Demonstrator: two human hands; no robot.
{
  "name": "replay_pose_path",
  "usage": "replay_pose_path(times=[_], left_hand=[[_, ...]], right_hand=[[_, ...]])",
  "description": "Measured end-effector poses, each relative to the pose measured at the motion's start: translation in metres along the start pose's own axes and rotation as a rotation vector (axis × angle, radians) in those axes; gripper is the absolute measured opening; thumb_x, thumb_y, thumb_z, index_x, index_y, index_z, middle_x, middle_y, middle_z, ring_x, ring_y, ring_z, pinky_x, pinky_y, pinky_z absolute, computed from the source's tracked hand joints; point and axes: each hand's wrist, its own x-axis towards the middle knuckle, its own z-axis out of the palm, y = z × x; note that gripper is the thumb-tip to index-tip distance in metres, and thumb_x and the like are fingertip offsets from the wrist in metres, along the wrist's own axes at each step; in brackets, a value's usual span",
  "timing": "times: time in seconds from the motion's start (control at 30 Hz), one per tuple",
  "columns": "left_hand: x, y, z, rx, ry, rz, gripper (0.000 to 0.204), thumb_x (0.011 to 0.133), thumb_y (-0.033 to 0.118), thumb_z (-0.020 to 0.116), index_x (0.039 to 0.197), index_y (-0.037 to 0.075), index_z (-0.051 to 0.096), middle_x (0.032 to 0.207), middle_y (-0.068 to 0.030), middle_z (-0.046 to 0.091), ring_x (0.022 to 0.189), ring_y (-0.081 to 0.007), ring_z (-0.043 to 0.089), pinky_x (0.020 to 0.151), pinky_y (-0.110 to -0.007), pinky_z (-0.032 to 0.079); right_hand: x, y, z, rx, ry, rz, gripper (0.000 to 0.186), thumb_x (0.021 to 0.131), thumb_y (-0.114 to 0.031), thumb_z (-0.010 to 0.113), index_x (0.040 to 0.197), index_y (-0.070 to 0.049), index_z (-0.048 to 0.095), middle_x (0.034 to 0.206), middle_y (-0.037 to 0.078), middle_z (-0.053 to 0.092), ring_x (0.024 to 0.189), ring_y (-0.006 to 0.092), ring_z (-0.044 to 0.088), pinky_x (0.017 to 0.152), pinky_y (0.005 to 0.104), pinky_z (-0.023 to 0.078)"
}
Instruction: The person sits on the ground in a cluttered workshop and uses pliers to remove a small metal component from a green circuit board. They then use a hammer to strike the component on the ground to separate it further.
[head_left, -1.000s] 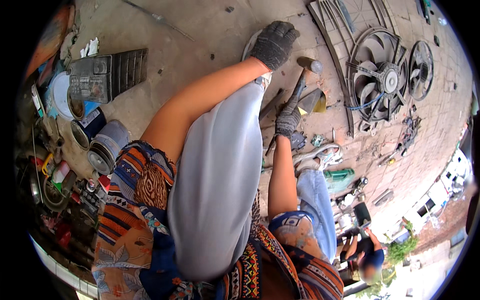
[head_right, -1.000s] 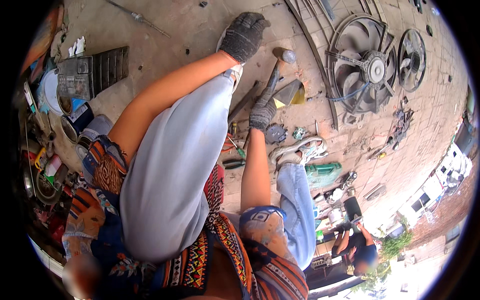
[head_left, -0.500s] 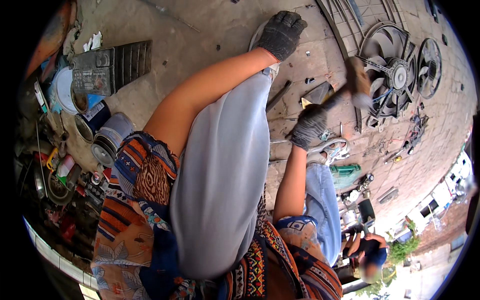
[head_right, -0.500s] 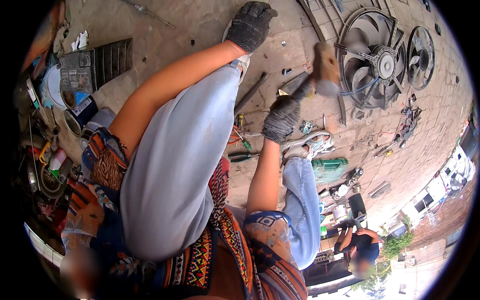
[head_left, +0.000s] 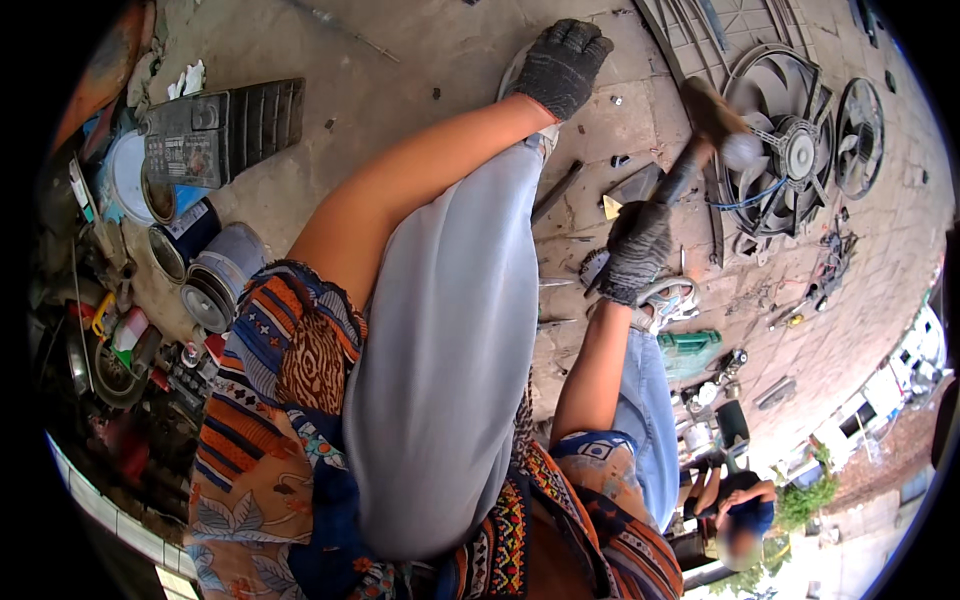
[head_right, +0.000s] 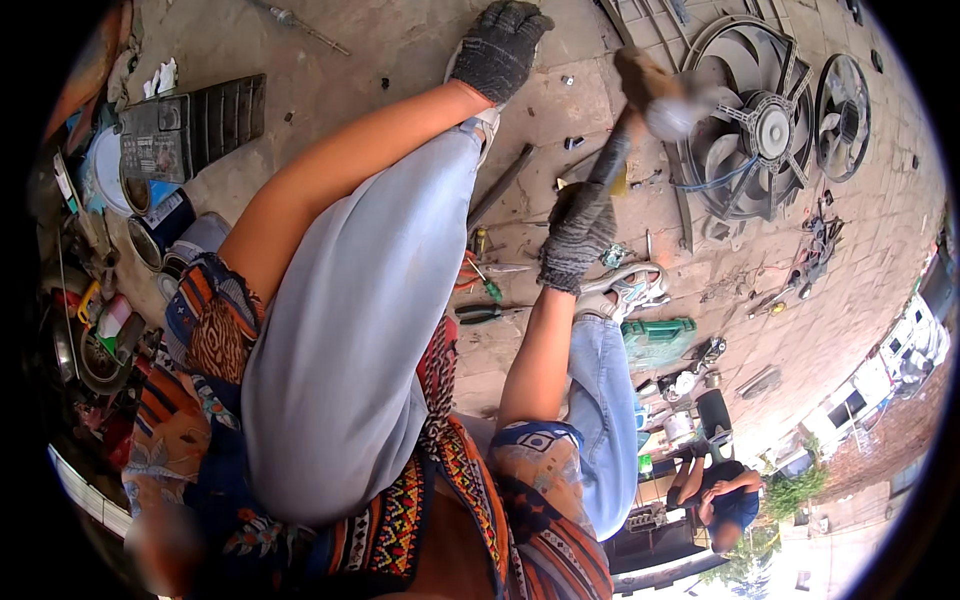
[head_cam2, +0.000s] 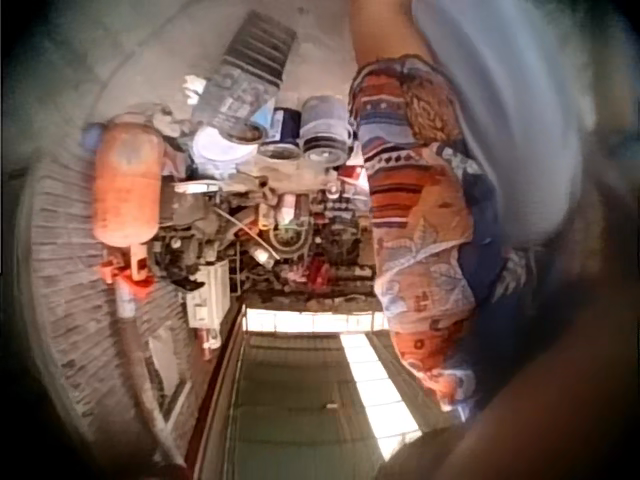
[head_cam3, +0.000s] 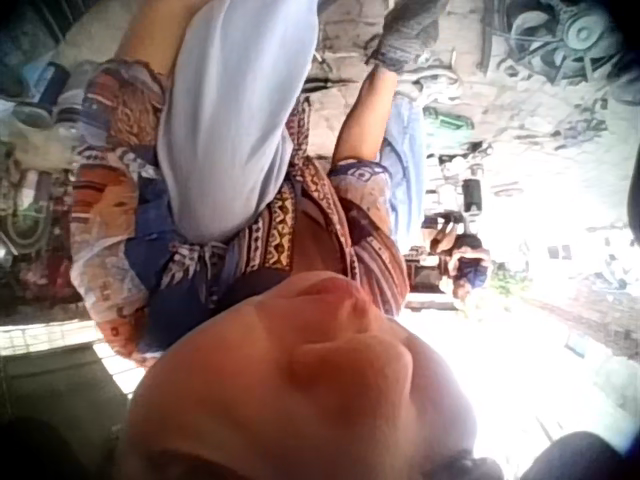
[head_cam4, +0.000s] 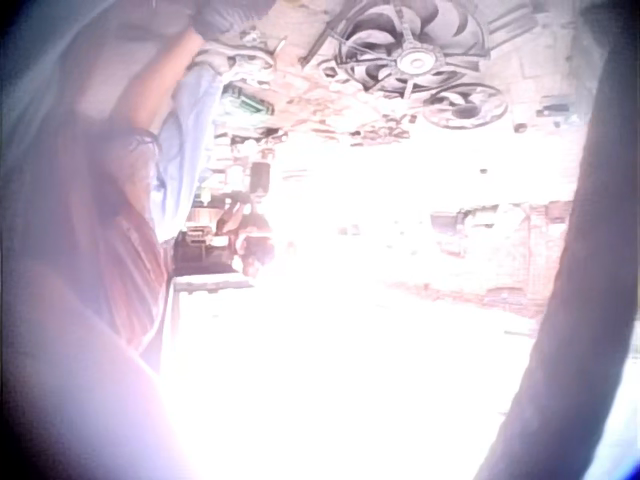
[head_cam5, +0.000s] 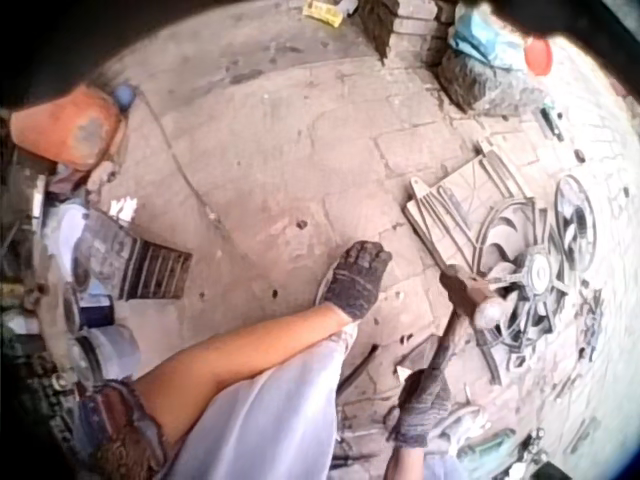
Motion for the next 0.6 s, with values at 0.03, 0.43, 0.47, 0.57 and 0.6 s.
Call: replay_pose_path(times=[0.03, 0.43, 0.47, 0.57, 0.6], left_hand=[[0.002, -0.001, -0.001, -0.012, 0.018, 0.006, 0.031, 0.067, 0.008, 0.054, 0.097, 0.011, 0.060, 0.104, -0.0099, 0.055, 0.099, -0.0294, 0.050, 0.086, -0.042, 0.041], [0.006, -0.010, 0.010, 0.075, -0.063, 0.013, 0.036, 0.069, 0.007, 0.053, 0.104, 0.011, 0.057, 0.107, -0.0096, 0.053, 0.102, -0.0290, 0.048, 0.091, -0.041, 0.039], [0.006, -0.010, 0.011, 0.072, -0.069, 0.010, 0.036, 0.069, 0.007, 0.052, 0.104, 0.011, 0.057, 0.107, -0.0097, 0.053, 0.102, -0.0290, 0.048, 0.091, -0.041, 0.039], [0.000, 0.000, 0.006, 0.027, -0.034, -0.019, 0.035, 0.068, 0.009, 0.053, 0.103, 0.011, 0.058, 0.107, -0.0104, 0.053, 0.101, -0.0296, 0.049, 0.089, -0.041, 0.040], [0.003, 0.000, 0.004, 0.012, -0.007, -0.028, 0.034, 0.068, 0.009, 0.053, 0.102, 0.010, 0.058, 0.106, -0.0107, 0.053, 0.100, -0.0298, 0.049, 0.088, -0.042, 0.040]], right_hand=[[0.006, -0.003, -0.004, 0.000, -0.011, 0.064, 0.011, 0.079, -0.011, 0.057, 0.089, -0.006, 0.055, 0.068, 0.012, 0.056, 0.056, 0.0293, 0.055, 0.049, 0.0416, 0.040], [-0.004, 0.002, 0.048, 0.442, -0.379, 0.737, 0.046, 0.087, -0.048, 0.043, 0.082, -0.003, 0.055, 0.064, 0.012, 0.049, 0.057, 0.0237, 0.050, 0.053, 0.0361, 0.041], [-0.005, 0.003, 0.043, 0.484, -0.398, 0.799, 0.056, 0.088, -0.053, 0.042, 0.074, -0.002, 0.060, 0.054, 0.010, 0.054, 0.048, 0.0219, 0.053, 0.047, 0.0356, 0.041], [-0.015, 0.010, 0.020, 0.202, -0.286, 0.402, 0.043, 0.092, -0.040, 0.040, 0.075, -0.004, 0.057, 0.057, 0.010, 0.054, 0.050, 0.0252, 0.054, 0.048, 0.0378, 0.040], [-0.007, 0.014, 0.024, 0.033, -0.179, 0.213, 0.038, 0.093, -0.034, 0.039, 0.075, -0.005, 0.056, 0.058, 0.010, 0.054, 0.052, 0.0265, 0.054, 0.048, 0.0388, 0.040]])
